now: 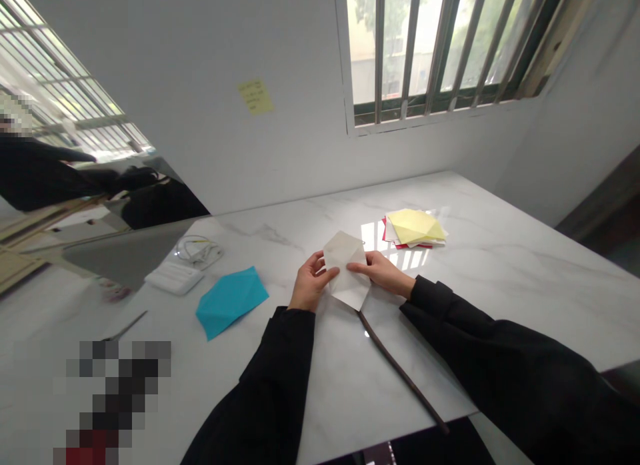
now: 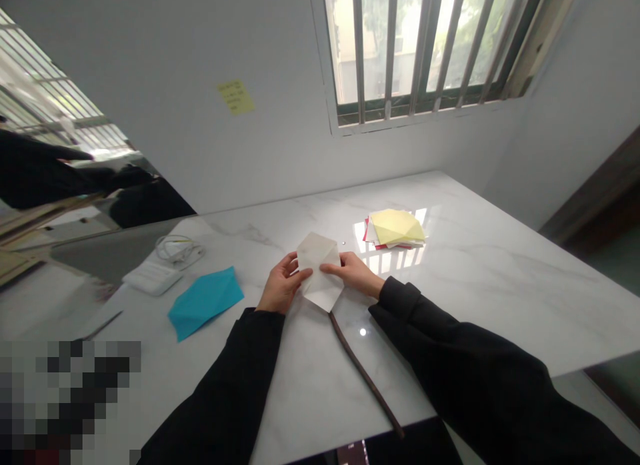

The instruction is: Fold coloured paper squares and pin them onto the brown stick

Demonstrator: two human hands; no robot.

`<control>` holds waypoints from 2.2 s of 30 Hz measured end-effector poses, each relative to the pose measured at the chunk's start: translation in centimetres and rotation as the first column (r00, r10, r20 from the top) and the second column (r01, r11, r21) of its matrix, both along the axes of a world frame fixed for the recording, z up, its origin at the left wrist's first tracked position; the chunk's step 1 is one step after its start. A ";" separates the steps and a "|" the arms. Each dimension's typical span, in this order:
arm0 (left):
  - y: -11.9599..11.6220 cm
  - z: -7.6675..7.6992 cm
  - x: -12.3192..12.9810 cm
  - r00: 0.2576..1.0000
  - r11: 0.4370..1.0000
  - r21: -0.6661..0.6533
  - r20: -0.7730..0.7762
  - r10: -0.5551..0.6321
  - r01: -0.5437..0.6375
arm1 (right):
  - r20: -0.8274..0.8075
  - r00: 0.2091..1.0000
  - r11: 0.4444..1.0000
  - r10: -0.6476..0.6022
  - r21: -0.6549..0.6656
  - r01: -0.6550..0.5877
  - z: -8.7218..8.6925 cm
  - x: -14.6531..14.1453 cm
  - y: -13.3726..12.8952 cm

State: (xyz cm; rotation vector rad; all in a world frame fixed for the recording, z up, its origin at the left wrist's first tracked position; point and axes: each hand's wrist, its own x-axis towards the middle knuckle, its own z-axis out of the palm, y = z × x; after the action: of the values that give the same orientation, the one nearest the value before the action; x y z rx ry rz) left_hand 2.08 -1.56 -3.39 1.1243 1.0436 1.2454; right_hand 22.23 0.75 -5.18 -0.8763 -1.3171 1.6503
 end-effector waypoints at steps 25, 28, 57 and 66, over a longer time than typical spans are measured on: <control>0.2 -0.5 -0.2 0.994 0.999 -0.047 -0.106 -0.019 0.014 | -0.010 1.000 1.000 -0.022 0.020 0.022 0.2 0.1 -0.1; 0.2 -0.4 -0.2 0.994 0.999 -0.038 -0.099 -0.035 0.031 | -0.001 1.000 1.000 -0.016 0.017 0.016 0.1 0.1 0.0; 0.1 0.1 -0.1 0.991 1.000 0.009 -0.134 0.027 -0.026 | 0.025 0.999 0.999 -0.037 0.014 0.037 0.0 0.2 0.3; -0.5 1.3 -0.1 0.961 0.985 0.172 -0.274 0.037 0.012 | -0.189 0.955 0.962 -0.227 -0.196 0.189 -0.2 0.8 1.5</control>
State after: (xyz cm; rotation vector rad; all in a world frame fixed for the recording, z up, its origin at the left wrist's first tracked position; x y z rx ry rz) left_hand 1.97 -2.01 -2.08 1.4591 1.1674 1.2293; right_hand 23.06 2.24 -5.42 -0.8843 -0.9126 1.6574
